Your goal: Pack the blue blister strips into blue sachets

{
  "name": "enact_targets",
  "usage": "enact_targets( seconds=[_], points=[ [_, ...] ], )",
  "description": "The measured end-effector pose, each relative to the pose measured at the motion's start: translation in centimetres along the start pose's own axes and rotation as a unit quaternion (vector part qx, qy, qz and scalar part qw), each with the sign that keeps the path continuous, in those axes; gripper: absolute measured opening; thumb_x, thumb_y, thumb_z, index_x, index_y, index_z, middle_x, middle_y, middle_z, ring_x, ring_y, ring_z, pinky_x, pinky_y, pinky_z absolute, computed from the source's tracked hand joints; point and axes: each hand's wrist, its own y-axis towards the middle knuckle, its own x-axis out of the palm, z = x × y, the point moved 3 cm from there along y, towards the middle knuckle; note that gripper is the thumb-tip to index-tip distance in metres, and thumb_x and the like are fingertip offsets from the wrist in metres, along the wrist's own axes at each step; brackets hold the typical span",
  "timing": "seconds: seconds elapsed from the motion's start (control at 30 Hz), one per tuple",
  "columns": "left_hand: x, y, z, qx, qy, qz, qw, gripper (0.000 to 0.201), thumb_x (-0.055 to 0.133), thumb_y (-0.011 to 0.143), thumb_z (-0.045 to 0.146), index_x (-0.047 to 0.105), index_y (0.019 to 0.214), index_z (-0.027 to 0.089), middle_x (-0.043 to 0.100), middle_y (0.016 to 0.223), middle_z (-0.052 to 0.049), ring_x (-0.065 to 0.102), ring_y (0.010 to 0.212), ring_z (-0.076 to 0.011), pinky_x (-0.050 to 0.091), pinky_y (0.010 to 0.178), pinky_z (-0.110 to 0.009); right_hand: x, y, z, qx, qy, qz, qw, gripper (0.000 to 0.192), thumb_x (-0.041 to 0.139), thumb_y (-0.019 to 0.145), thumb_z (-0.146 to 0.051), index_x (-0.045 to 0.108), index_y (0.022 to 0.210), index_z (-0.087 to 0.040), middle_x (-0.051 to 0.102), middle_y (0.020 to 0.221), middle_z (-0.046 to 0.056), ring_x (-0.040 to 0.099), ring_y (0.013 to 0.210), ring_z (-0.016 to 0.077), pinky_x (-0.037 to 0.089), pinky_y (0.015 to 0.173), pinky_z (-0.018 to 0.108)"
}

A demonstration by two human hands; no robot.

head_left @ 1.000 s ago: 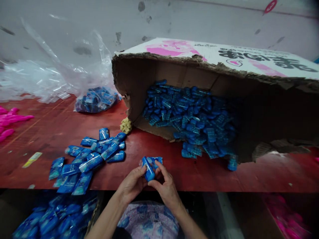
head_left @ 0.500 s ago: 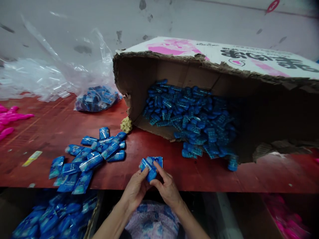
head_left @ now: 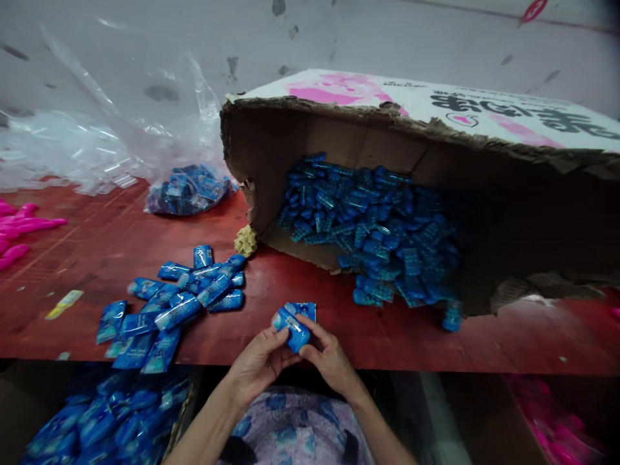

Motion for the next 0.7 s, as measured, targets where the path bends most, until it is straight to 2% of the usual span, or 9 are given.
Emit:
enact_targets(
  seconds=[0.13,0.3,0.47,0.57,0.7],
  points=[
    [0.4,0.1,-0.4,0.023,0.001,0.015,1.000,0.012,0.064,0.071,0.023,0.066,0.078,0.013,0.070,0.074,-0.005,0.063,0.069,-0.0148,0.048,0.071,-0.029,0.4,0.0,-0.1,-0.001,0.055,-0.008,0.998,0.054,0.059,0.077,-0.036,0.041,0.128,-0.030,0.054,0.124,0.001,0.055,0.107,0.0209,0.041,0.093,0.036],
    [0.9,0.2,-1.3,0.052,-0.011,0.052,0.997,0.013,0.065,0.069,0.022,0.064,0.080,0.015,0.069,0.072,-0.002,0.061,0.064,-0.0121,0.048,0.068,-0.027,0.4,-0.2,0.0,0.003,-0.017,0.016,1.000,0.051,0.059,0.078,-0.035,0.045,0.126,-0.030,0.056,0.122,0.001,0.054,0.108,0.0218,0.040,0.094,0.037],
    [0.8,0.1,-1.6,0.049,-0.008,0.097,0.994,0.017,0.068,0.066,0.025,0.063,0.079,0.015,0.069,0.071,-0.002,0.062,0.063,-0.0129,0.049,0.065,-0.027,-0.1,-0.2,0.2,-0.004,-0.066,0.033,0.997,0.052,0.058,0.078,-0.025,0.042,0.128,-0.029,0.062,0.112,0.002,0.059,0.099,0.0206,0.044,0.089,0.034],
    [0.9,0.1,-1.2,0.042,0.012,0.099,0.994,0.021,0.067,0.066,0.029,0.062,0.082,0.016,0.069,0.074,-0.002,0.063,0.064,-0.0135,0.049,0.066,-0.028,-0.3,0.0,0.7,0.014,-0.014,0.038,0.999,0.048,0.055,0.079,-0.022,0.046,0.125,-0.027,0.064,0.107,0.001,0.058,0.098,0.0191,0.043,0.089,0.033],
    [1.0,0.3,-0.7,0.080,0.065,0.103,0.989,0.026,0.067,0.066,0.030,0.061,0.087,0.017,0.068,0.073,-0.002,0.061,0.061,-0.0113,0.047,0.060,-0.023,-0.1,0.3,1.1,0.029,0.075,0.058,0.995,0.036,0.059,0.076,-0.025,0.055,0.111,-0.024,0.065,0.101,0.001,0.059,0.090,0.0173,0.044,0.084,0.031]
  ],
)
